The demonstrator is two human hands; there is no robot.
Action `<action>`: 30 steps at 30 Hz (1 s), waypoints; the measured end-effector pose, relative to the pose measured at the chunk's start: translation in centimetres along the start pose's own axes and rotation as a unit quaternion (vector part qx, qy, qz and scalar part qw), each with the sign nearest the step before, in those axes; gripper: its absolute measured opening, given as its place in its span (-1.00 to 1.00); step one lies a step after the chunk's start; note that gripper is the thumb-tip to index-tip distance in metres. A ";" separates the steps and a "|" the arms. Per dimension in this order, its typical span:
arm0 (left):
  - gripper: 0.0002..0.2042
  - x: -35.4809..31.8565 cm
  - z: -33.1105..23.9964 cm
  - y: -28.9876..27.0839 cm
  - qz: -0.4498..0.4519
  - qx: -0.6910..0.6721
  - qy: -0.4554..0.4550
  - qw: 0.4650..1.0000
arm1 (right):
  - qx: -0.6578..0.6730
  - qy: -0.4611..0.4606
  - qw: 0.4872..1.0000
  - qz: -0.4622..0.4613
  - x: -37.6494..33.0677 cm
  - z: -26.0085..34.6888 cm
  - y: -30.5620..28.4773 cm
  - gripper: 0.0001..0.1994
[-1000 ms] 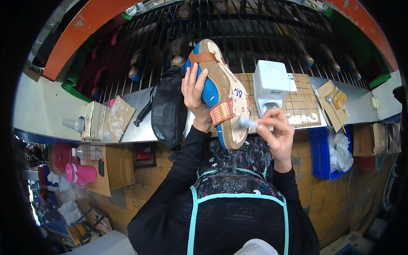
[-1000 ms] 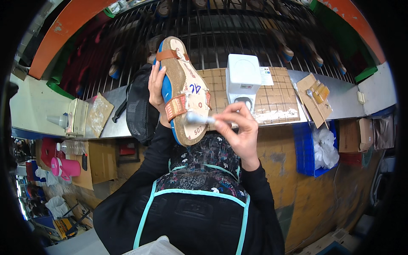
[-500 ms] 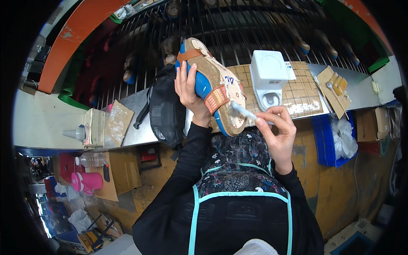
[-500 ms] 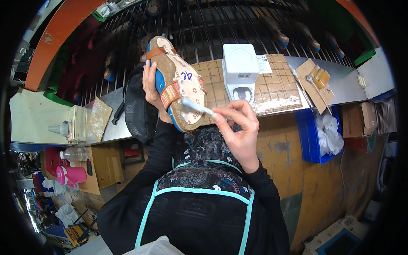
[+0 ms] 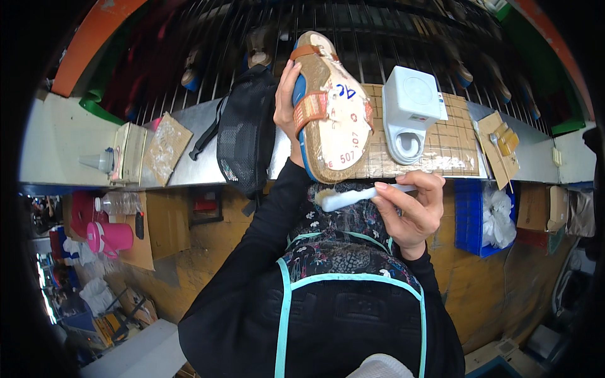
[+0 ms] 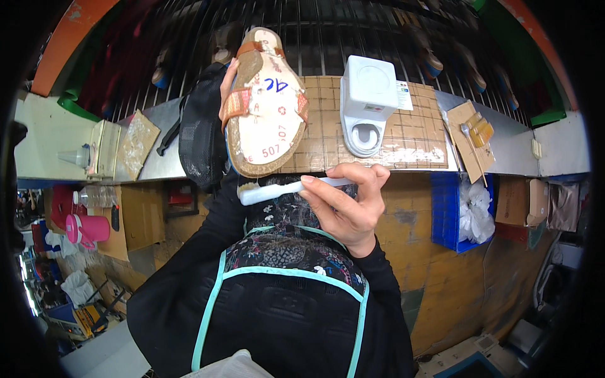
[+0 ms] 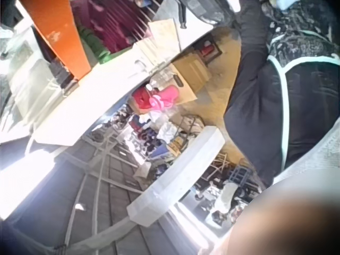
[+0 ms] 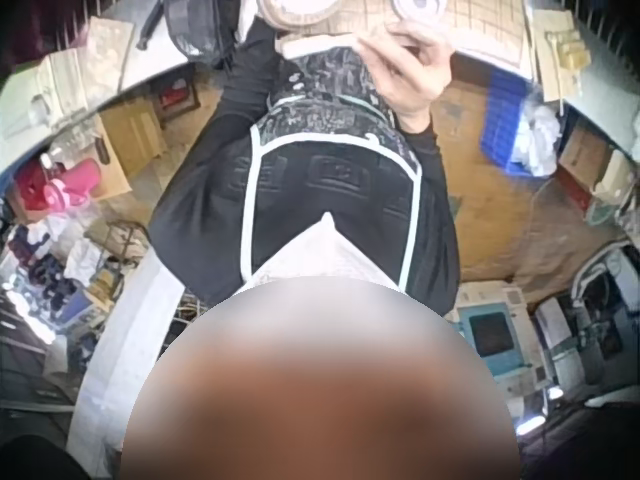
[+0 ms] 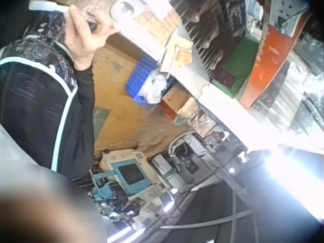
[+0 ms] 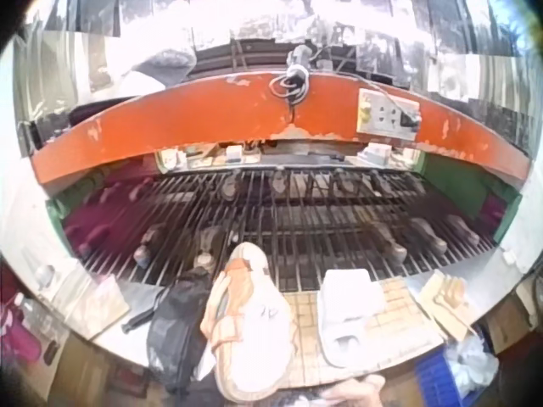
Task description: The person applies a white adhesive to the sole of a blue and brown shoe using a small brush. They repeatedly dip the brush into a white container, stir the contents, and spread the adhesive across the shoe sole. The person handles the shoe and container multiple times, rotating the shoe to cover different areas.
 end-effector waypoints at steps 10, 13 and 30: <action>-0.29 -0.8 -0.3 1.2 0.028 -0.188 -0.179 0.965 | -0.038 0.014 0.998 -0.044 2.2 0.3 0.0 -0.68; -0.28 -0.7 -0.7 1.4 0.033 -0.228 -0.219 0.948 | -0.090 -0.010 0.995 -0.038 3.7 0.6 0.3 -0.69; -0.22 -0.8 -3.5 1.5 0.112 -0.482 -0.365 0.789 | -0.154 -0.039 0.986 -0.051 2.6 1.0 -1.5 -0.62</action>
Point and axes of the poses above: each hand's wrist, its own x-axis towards the middle knuckle, its own y-axis out of the palm, z = x × y, the point moved 3 cm from there along x, towards the middle knuckle, and after that the axes turned 4 degrees about -z, right-handed, at the moved point
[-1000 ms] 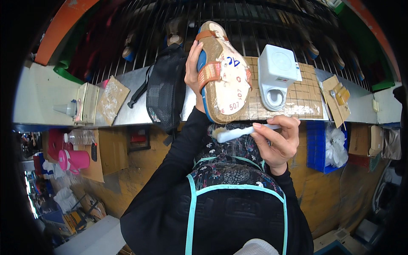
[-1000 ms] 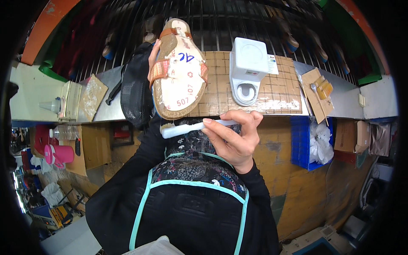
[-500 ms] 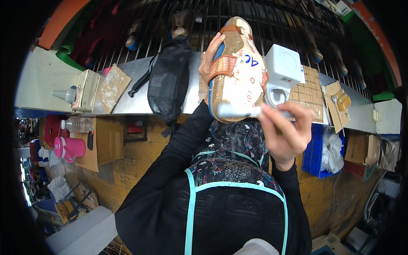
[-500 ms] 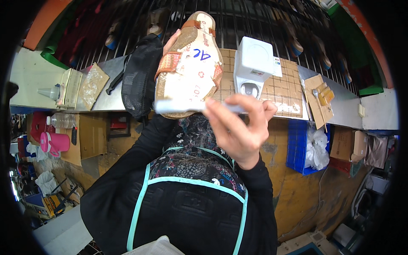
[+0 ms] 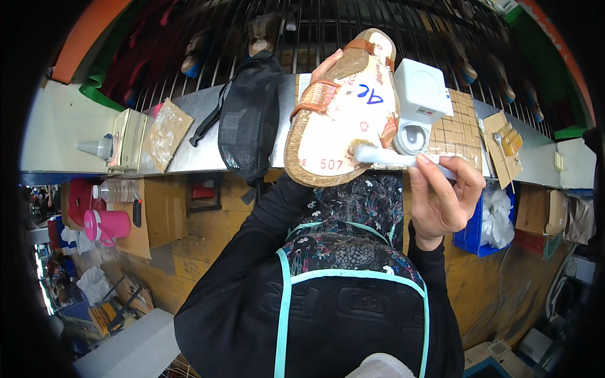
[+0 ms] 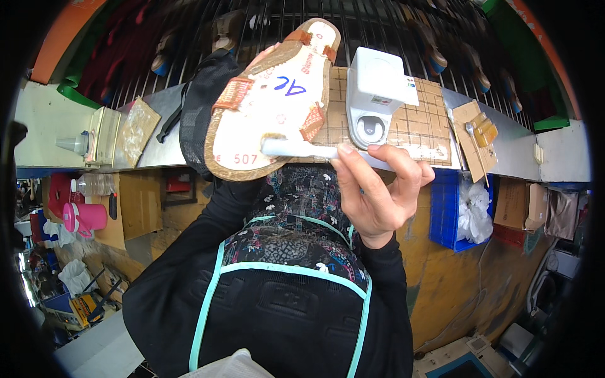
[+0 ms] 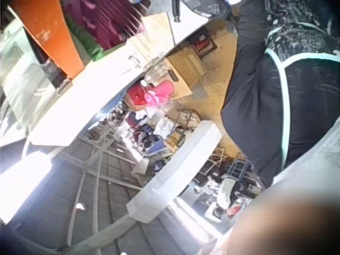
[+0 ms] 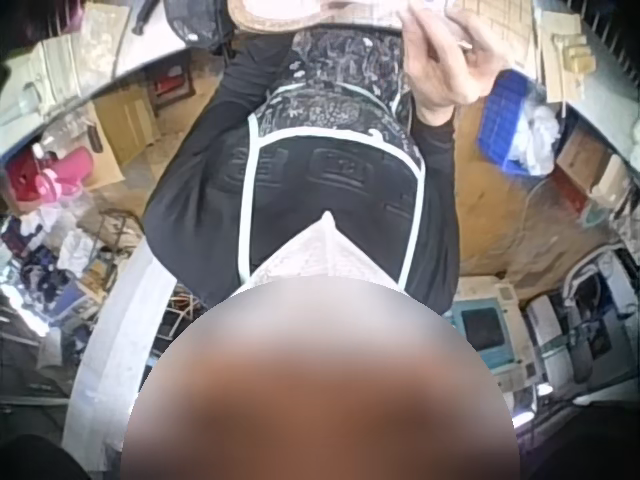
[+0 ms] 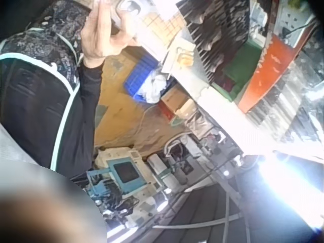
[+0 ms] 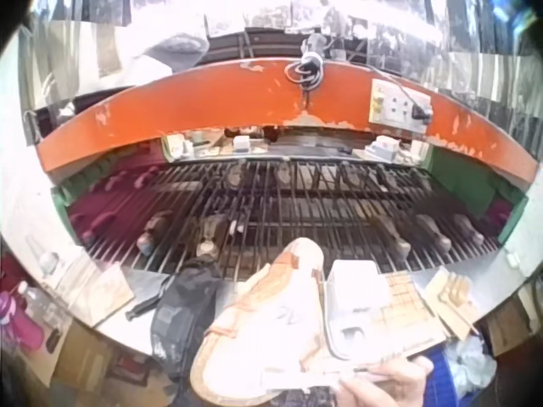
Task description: The person applies a white adhesive to the sole of a blue and brown shoe using a small brush. They repeatedly dip the brush into a white container, stir the contents, and spread the adhesive across the shoe sole. The person handles the shoe and container multiple times, rotating the shoe to cover different areas.
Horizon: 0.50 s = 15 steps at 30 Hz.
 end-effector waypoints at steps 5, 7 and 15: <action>-0.25 -0.4 -0.3 -0.1 -0.003 -0.006 -0.020 1.000 | 0.099 -0.081 0.991 0.043 -0.9 0.9 0.5 -0.59; -0.26 -0.5 -0.4 -0.1 -0.001 -0.008 -0.029 1.000 | 0.093 -0.044 0.995 0.011 -0.9 0.5 0.6 -0.58; -0.30 -0.6 0.2 0.0 -0.002 0.000 -0.047 0.999 | 0.081 -0.047 0.996 0.008 -1.8 0.2 1.0 -0.59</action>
Point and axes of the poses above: each hand's wrist, its own x-axis towards the middle knuckle, its own y-axis out of the palm, z = x × y, the point moved 3 cm from there along x, towards the middle knuckle, and after that the axes turned 4 degrees about -z, right-handed, at the moved point
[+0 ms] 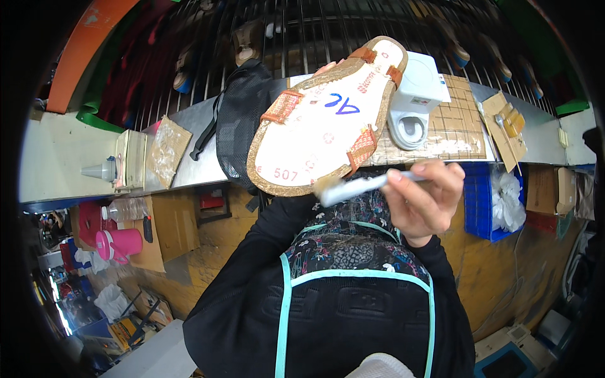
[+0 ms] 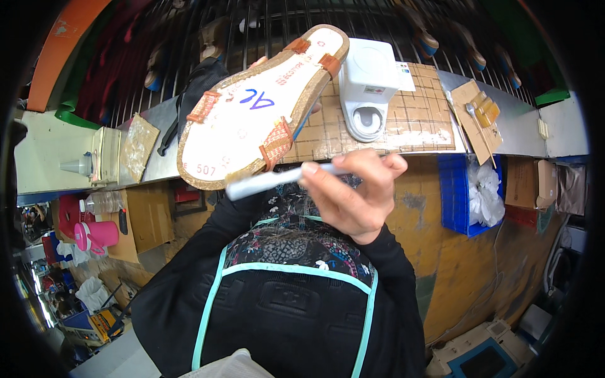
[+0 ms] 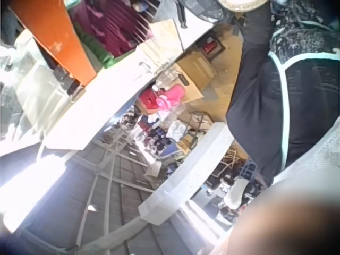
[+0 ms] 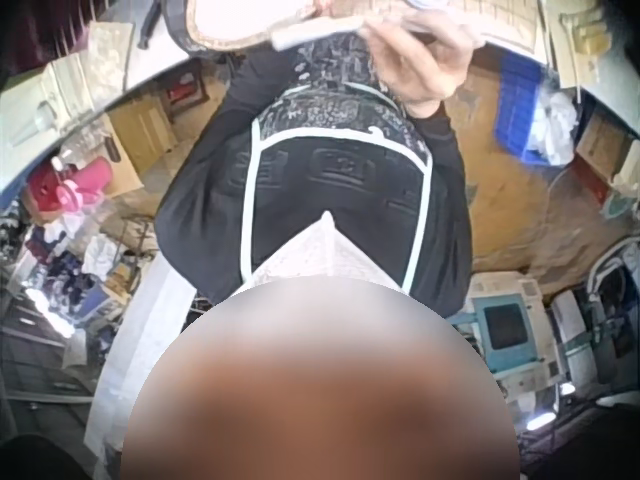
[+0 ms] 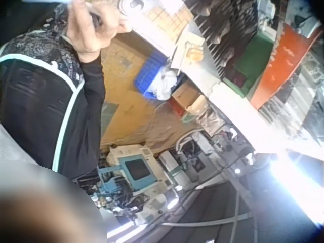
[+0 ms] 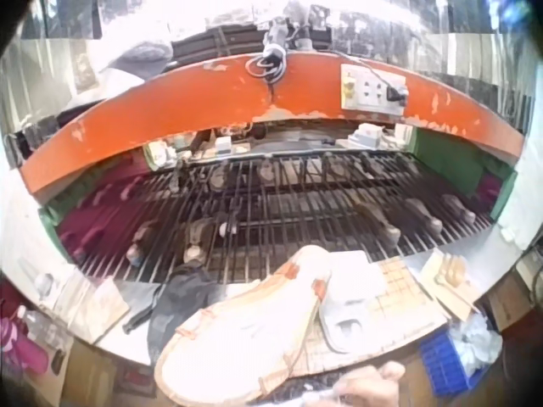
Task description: The person applies a white adhesive to the sole of a blue and brown shoe using a small brush. They repeatedly dip the brush into a white container, stir the contents, and spread the adhesive across the shoe sole. The person handles the shoe and container multiple times, rotating the shoe to cover different areas.
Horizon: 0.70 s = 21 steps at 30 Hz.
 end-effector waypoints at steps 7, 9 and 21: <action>-0.33 0.5 -0.2 0.1 -0.007 0.007 -0.005 1.000 | 0.026 0.048 0.998 -0.003 -1.3 -1.0 -0.2 -0.62; -0.34 1.0 -0.3 0.1 -0.012 0.015 -0.004 1.000 | 0.049 0.094 0.994 -0.021 -1.3 -1.2 -0.4 -0.64; -0.36 1.4 -1.1 -2.1 -0.078 0.410 0.371 0.829 | 0.090 0.219 0.970 0.050 0.2 -1.3 1.5 -0.74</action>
Point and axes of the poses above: each hand's wrist, its own x-axis towards the middle knuckle, its own y-axis out of the palm, z = x × y, the point moved 3 cm from there along x, towards the middle knuckle, and after that the axes turned 4 degrees about -z, right-handed, at the moved point
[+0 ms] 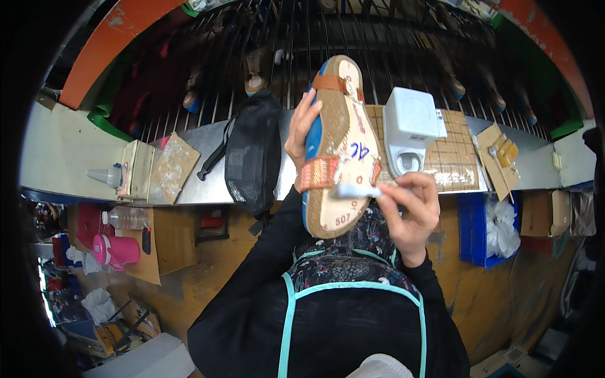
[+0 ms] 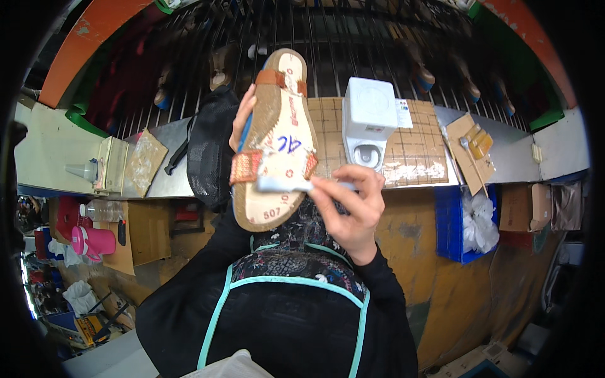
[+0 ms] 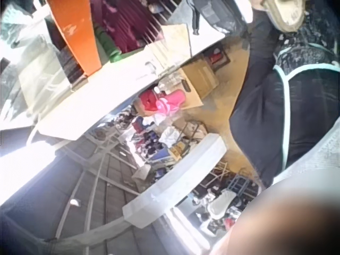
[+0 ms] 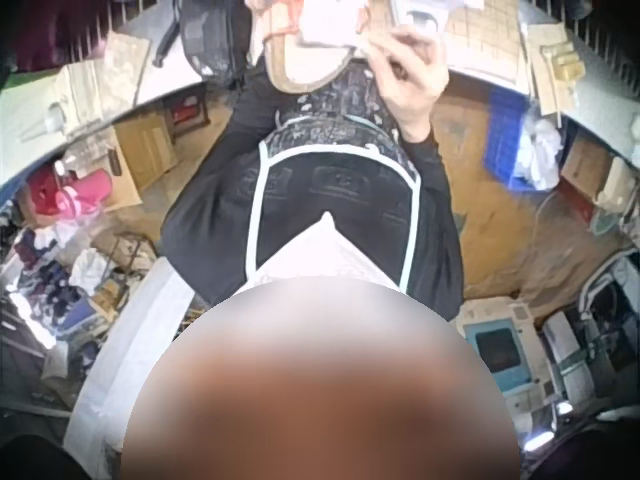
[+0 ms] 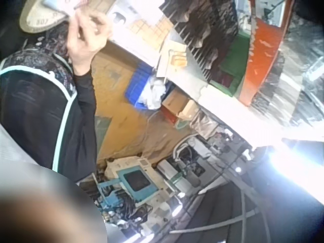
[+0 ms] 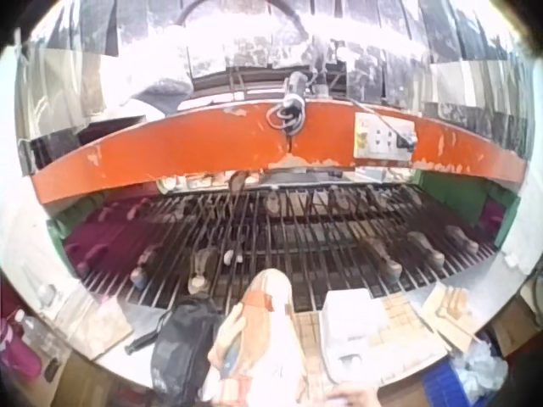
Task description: The person applies a white adhesive to the sole of a blue and brown shoe using a small brush. They repeatedly dip the brush into a white container, stir the contents, and spread the adhesive across the shoe sole. The person handles the shoe and container multiple times, rotating the shoe to cover different areas.
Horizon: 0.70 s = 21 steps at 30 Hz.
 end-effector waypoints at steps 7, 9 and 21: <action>-0.61 0.4 -1.6 -0.8 0.012 0.130 0.080 0.988 | -0.048 -0.025 0.997 -0.052 -0.7 -2.0 -0.5 -0.73; -0.63 0.5 -1.8 -0.9 0.018 0.139 0.090 0.986 | 0.086 0.033 0.995 0.035 -0.8 -2.8 -1.1 -0.78; -0.58 -0.7 -2.0 0.2 0.101 0.141 0.108 0.979 | 0.339 -0.006 0.940 0.044 3.9 -1.5 0.8 -0.69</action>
Point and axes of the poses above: each hand's wrist, its own x-axis towards the middle knuckle, its own y-axis out of the palm, z = x × y, the point moved 3 cm from there along x, towards the middle knuckle, and after that the axes turned 4 degrees about -z, right-handed, at the moved point
